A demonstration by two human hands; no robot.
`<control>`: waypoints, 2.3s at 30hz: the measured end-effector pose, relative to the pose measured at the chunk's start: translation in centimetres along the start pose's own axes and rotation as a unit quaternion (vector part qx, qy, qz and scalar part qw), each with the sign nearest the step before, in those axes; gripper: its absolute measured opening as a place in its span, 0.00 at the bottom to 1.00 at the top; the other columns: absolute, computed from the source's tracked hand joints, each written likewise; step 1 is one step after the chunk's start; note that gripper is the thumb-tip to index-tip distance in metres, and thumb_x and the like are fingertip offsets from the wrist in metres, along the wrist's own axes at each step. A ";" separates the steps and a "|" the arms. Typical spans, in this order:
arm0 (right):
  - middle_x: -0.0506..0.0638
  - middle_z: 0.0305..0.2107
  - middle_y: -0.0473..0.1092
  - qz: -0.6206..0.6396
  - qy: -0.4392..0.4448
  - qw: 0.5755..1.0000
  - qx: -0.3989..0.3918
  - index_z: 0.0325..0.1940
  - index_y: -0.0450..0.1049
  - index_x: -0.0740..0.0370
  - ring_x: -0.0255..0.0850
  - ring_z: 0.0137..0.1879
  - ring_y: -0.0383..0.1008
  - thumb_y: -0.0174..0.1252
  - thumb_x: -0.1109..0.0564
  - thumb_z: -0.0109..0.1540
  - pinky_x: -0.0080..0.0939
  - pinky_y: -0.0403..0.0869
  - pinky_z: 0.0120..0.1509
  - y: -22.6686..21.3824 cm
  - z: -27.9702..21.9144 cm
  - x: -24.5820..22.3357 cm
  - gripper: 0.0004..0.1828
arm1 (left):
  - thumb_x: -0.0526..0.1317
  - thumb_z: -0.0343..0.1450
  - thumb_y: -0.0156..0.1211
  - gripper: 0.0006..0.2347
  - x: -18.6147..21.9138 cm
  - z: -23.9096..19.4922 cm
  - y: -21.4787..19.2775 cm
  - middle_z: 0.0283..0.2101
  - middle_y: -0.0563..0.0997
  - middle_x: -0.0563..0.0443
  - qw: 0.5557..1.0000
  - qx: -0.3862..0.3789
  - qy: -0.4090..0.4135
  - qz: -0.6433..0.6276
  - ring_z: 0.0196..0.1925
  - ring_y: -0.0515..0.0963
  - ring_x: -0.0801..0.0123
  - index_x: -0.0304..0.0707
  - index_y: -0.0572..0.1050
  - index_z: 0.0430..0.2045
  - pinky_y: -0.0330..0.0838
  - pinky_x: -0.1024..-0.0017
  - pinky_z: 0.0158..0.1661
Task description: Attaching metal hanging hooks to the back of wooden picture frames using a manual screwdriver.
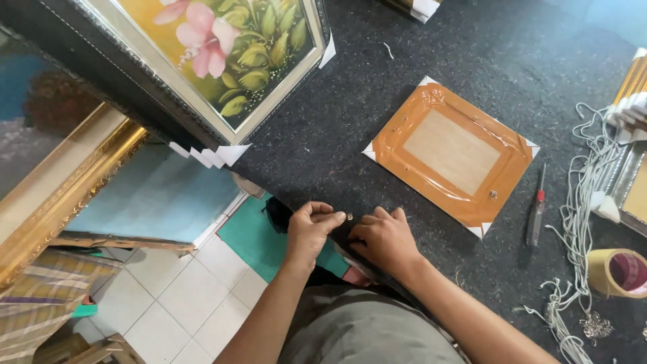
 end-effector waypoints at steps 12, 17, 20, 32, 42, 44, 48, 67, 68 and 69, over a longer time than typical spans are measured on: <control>0.44 0.21 0.72 0.325 0.250 0.911 0.043 0.31 0.74 0.48 0.43 0.31 0.72 0.58 0.55 0.48 0.39 0.68 0.35 -5.8 0.1 2.6 0.08 | 0.36 0.53 0.68 0.14 5.4 -1.0 2.0 0.25 0.79 0.46 0.998 -0.050 0.022 -0.009 0.28 0.75 0.74 0.34 0.73 0.27 0.67 0.81 0.29; 0.46 0.20 0.69 0.477 0.332 0.789 0.201 0.35 0.74 0.56 0.33 0.29 0.65 0.60 0.59 0.49 0.29 0.66 0.35 -10.7 -1.5 4.7 0.11 | 0.36 0.53 0.68 0.14 8.9 -0.8 5.3 0.26 0.78 0.46 0.990 -0.128 0.051 -0.034 0.28 0.74 0.75 0.34 0.71 0.27 0.66 0.81 0.31; 0.47 0.20 0.71 0.477 0.362 0.759 0.256 0.34 0.75 0.58 0.31 0.27 0.67 0.62 0.59 0.49 0.28 0.67 0.34 -14.8 -2.6 4.6 0.10 | 0.36 0.54 0.68 0.14 10.6 -0.1 7.8 0.26 0.78 0.43 0.977 -0.189 0.084 -0.043 0.29 0.75 0.72 0.35 0.70 0.26 0.68 0.79 0.32; 0.48 0.22 0.66 0.514 0.386 0.621 0.448 0.46 0.70 0.64 0.30 0.28 0.62 0.58 0.60 0.51 0.27 0.67 0.34 -21.7 -7.0 3.8 0.19 | 0.36 0.55 0.66 0.14 18.6 -5.6 14.9 0.24 0.77 0.47 0.913 -0.389 0.122 -0.005 0.27 0.73 0.77 0.36 0.68 0.27 0.67 0.81 0.33; 0.50 0.21 0.66 0.542 0.367 0.577 0.488 0.40 0.68 0.66 0.32 0.27 0.64 0.59 0.61 0.51 0.31 0.69 0.33 -22.3 -8.4 6.9 0.14 | 0.35 0.56 0.65 0.13 21.0 -7.4 17.8 0.23 0.77 0.45 0.873 -0.465 0.146 -0.014 0.27 0.74 0.74 0.33 0.68 0.27 0.65 0.81 0.33; 0.48 0.22 0.65 0.550 0.364 0.566 0.494 0.39 0.68 0.66 0.31 0.27 0.64 0.59 0.60 0.52 0.31 0.70 0.33 -22.8 -8.0 7.0 0.14 | 0.34 0.56 0.65 0.13 21.4 -7.4 18.1 0.23 0.77 0.45 0.870 -0.472 0.145 -0.019 0.27 0.73 0.74 0.32 0.68 0.27 0.63 0.82 0.31; 0.49 0.22 0.64 0.553 0.351 0.563 0.504 0.38 0.69 0.67 0.33 0.29 0.65 0.58 0.60 0.52 0.35 0.72 0.35 -22.4 -7.8 7.9 0.13 | 0.34 0.57 0.63 0.12 21.3 -6.8 18.9 0.23 0.77 0.47 0.864 -0.489 0.119 -0.031 0.22 0.66 0.81 0.33 0.67 0.28 0.53 0.86 0.23; 0.52 0.22 0.64 0.572 0.247 0.562 0.544 0.36 0.68 0.68 0.35 0.30 0.63 0.55 0.63 0.54 0.34 0.65 0.32 -23.7 -7.3 9.0 0.08 | 0.33 0.57 0.63 0.13 22.0 -7.0 20.8 0.25 0.77 0.43 0.874 -0.467 0.123 -0.053 0.22 0.63 0.80 0.35 0.66 0.29 0.56 0.84 0.28; 0.53 0.22 0.65 0.573 0.246 0.561 0.544 0.35 0.68 0.69 0.35 0.30 0.63 0.55 0.63 0.54 0.33 0.65 0.32 -23.7 -7.4 9.0 0.08 | 0.33 0.57 0.63 0.12 21.9 -7.0 20.8 0.25 0.77 0.43 0.876 -0.463 0.122 -0.057 0.22 0.63 0.80 0.35 0.66 0.28 0.56 0.84 0.28; 0.53 0.22 0.65 0.574 0.246 0.560 0.544 0.35 0.68 0.69 0.35 0.30 0.63 0.55 0.63 0.54 0.33 0.65 0.32 -23.7 -7.4 9.1 0.08 | 0.33 0.57 0.63 0.12 21.8 -7.1 20.9 0.25 0.77 0.43 0.877 -0.462 0.122 -0.057 0.22 0.63 0.80 0.35 0.66 0.28 0.56 0.84 0.28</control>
Point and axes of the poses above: each hand's wrist, its own z-axis towards the middle knuckle, its own y-axis out of the palm, x = y × z, the point moved 4 cm from there along z, towards the middle knuckle
